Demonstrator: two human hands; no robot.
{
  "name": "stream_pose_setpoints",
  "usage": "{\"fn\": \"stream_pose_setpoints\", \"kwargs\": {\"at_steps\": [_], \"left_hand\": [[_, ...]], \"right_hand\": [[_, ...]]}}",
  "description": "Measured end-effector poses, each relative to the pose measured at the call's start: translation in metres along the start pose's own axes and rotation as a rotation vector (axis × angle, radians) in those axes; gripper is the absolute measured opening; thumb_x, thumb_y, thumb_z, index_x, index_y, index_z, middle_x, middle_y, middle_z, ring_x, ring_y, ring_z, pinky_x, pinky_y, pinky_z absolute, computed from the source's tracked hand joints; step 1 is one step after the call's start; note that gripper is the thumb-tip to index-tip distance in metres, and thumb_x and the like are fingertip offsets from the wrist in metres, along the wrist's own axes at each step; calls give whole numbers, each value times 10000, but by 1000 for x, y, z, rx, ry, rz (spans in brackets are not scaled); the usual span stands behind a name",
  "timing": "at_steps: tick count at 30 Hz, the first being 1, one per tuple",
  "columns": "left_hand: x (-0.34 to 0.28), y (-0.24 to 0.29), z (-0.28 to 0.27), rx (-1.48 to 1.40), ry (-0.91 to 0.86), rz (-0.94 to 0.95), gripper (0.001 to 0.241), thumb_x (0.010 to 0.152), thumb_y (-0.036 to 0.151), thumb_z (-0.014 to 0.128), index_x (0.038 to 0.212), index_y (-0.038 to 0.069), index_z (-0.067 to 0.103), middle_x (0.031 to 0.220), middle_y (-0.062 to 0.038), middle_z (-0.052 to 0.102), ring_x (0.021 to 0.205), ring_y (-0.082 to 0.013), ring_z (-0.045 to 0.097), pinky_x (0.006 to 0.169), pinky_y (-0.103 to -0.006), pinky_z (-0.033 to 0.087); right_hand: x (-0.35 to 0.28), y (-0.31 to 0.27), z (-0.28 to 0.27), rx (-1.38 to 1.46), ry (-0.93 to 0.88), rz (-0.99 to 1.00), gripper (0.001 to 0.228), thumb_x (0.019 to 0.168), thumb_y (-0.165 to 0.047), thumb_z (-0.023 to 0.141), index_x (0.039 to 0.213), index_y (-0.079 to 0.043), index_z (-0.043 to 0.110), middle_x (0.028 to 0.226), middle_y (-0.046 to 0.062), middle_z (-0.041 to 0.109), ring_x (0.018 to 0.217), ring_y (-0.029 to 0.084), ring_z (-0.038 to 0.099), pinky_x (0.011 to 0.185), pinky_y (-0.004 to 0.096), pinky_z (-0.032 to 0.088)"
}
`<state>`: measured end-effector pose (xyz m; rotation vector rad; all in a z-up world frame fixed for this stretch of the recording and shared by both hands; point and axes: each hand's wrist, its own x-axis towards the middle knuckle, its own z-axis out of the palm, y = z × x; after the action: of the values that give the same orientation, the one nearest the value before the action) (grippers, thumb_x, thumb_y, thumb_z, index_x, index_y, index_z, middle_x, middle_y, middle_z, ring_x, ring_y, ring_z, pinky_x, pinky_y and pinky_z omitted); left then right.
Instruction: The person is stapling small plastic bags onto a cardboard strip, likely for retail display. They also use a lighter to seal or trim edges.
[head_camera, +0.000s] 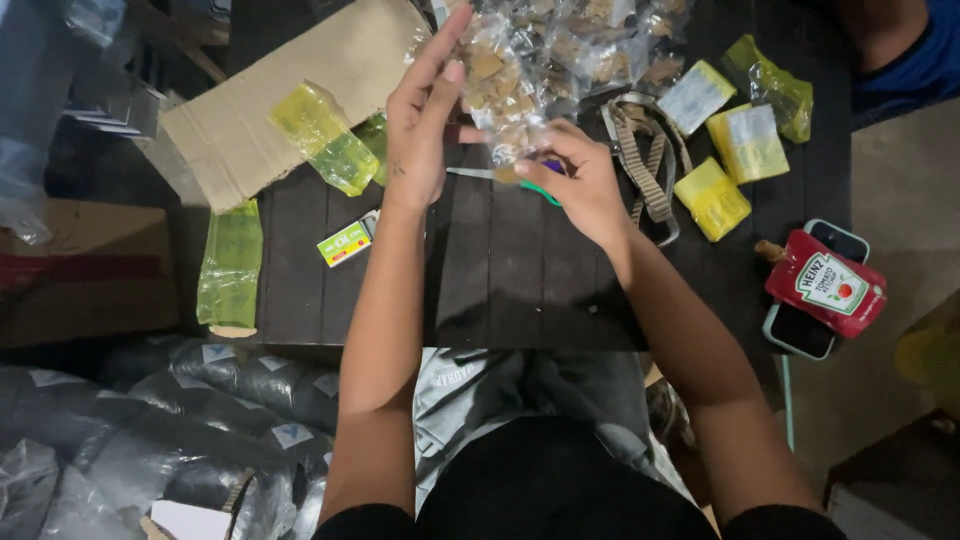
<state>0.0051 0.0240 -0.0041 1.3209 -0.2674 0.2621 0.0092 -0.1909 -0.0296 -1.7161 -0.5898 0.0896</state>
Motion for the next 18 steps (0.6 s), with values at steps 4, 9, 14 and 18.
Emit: {"fn": "stream_pose_setpoints", "kwargs": {"at_steps": [4,9,14,18], "left_hand": [[0,-1,1,-3,-68,105,445,1185,385,539,1586,201,483,1650,-50,476,1517,-204,513,1205,-345,499],[-3,5,7,31,-64,38,431,1163,375,555,1565,233,493,1576,-20,555,805,-59,511,740,-265,680],[-3,7,10,139,-107,51,435,1159,444,513,1556,266,500,1287,-2,531,681,-62,527,783,-287,726],[-5,18,18,123,-138,20,439,1148,461,497,1529,244,520,1571,-24,559,789,-63,647,785,-271,708]], "right_hand": [[-1,1,-5,-28,-43,1,307,956,-69,775,1252,-75,698,1211,55,610,1105,178,611,927,279,464],[1,2,-7,154,-30,-7,386,1038,-244,671,1361,-41,610,1273,54,558,1199,194,598,1031,325,500],[2,-1,-7,204,-31,12,454,1027,-283,675,1396,-37,576,1282,49,533,1223,208,590,1036,347,535],[1,-10,-7,187,7,-4,477,1029,-323,661,1394,-26,579,1242,43,521,1178,173,570,1016,308,513]]}}
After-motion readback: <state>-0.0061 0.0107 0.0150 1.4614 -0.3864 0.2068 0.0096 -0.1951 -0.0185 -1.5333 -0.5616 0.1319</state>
